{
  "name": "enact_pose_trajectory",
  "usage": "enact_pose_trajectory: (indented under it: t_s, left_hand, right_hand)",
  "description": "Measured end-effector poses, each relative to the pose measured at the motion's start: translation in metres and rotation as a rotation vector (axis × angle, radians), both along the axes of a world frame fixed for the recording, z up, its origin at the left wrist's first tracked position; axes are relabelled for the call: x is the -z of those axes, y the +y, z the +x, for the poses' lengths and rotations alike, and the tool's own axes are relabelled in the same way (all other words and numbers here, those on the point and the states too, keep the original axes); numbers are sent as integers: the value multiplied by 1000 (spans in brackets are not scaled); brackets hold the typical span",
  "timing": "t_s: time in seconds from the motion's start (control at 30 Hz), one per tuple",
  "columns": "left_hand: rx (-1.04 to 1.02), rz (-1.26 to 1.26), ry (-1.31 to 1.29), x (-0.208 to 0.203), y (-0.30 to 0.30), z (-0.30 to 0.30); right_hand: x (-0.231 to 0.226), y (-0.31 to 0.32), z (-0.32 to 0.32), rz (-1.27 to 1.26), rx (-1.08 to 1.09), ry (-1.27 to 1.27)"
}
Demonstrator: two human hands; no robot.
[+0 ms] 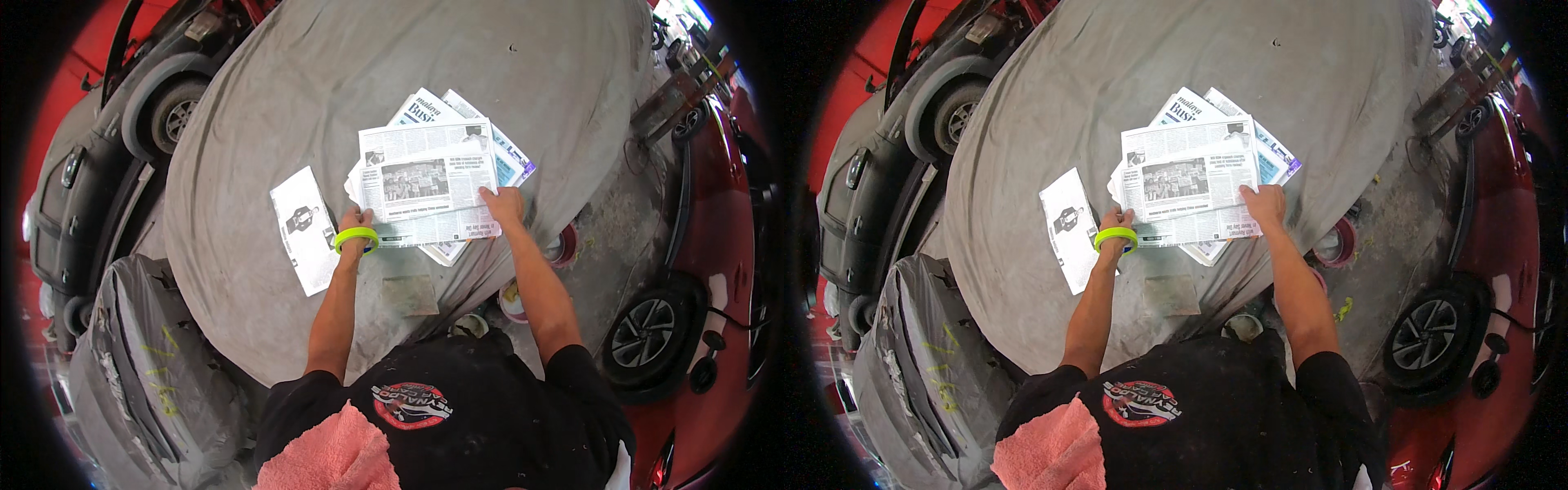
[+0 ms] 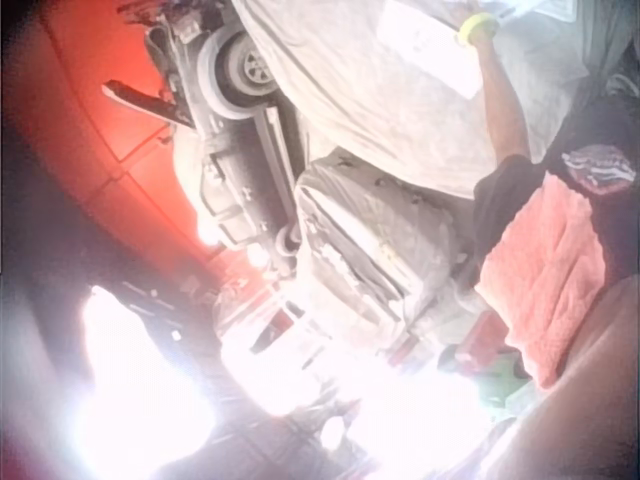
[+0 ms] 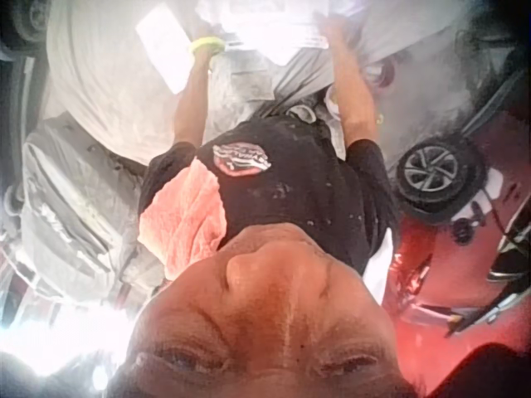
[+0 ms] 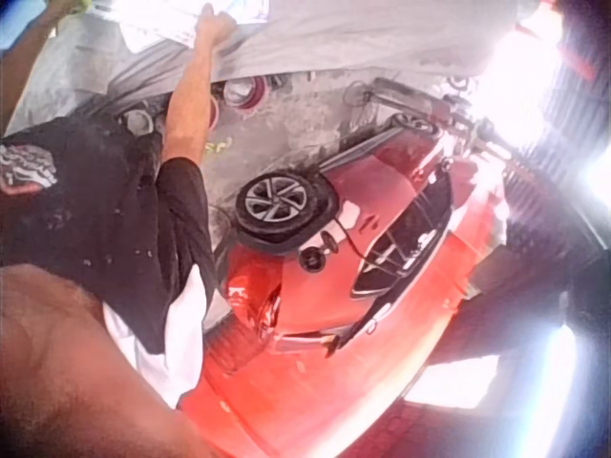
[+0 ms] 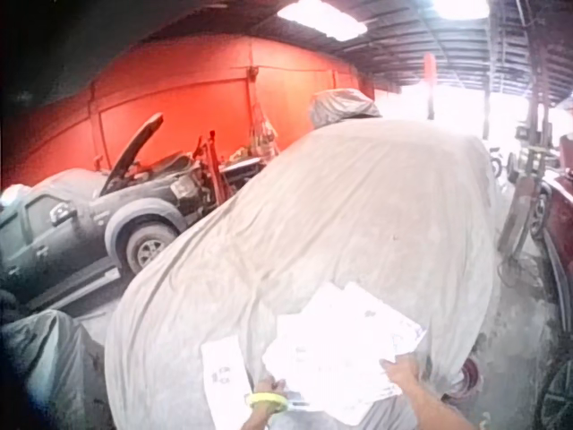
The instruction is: The person arranges newspapers on a covered surface, then moves to a red car to apply green masking tape around the fuel filler cap. The person carefully smooths the tape onto the car's bodywork to create a sealed border around the cap.
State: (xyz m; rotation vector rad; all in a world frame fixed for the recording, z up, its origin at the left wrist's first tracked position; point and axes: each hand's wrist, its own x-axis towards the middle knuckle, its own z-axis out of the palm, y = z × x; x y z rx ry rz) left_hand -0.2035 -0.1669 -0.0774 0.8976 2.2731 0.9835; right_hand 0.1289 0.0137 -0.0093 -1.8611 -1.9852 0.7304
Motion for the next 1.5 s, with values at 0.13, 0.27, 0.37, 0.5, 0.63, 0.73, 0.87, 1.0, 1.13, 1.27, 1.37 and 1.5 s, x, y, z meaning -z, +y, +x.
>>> enact_pose_trajectory:
  t_s: [0.13,0.27,0.37,0.5,0.63,0.73,0.87,1.0,1.13,1.27,1.37,1.5]
  left_hand:
    - [-96,69,91,-29,3,15]
    - [-11,84,236,-39,23,9]
    - [36,-70,151,-47,29,3]
    - [29,-103,131,-30,26,-10]
    - [47,-114,198,-29,31,-6]
    - [42,-135,199,-30,34,-4]
    - [28,-157,210,-31,34,-3]
    - [40,-287,338,-50,33,17]
    - [-124,-112,540,-53,34,41]
    - [288,94,1021,-53,64,67]
    - [607,-112,868,-71,92,107]
    - [699,-224,681,-97,98,108]
  right_hand:
    - [-29,-20,0,307,-65,36]
    - [-12,2,11,215,-169,24]
    - [-4,0,8,212,-101,-75]
    - [-28,4,-4,93,-130,-145]
    - [-36,12,-10,13,-44,-226]
    - [-32,14,-13,6,-8,-249]
    - [-37,11,-16,-19,17,-207]
    - [-34,13,-16,18,47,-253]
    - [-37,13,-21,22,55,-263]
    - [-37,15,-25,21,50,-268]
    - [-24,21,-22,45,37,-255]
    - [-28,22,-24,-38,89,-238]
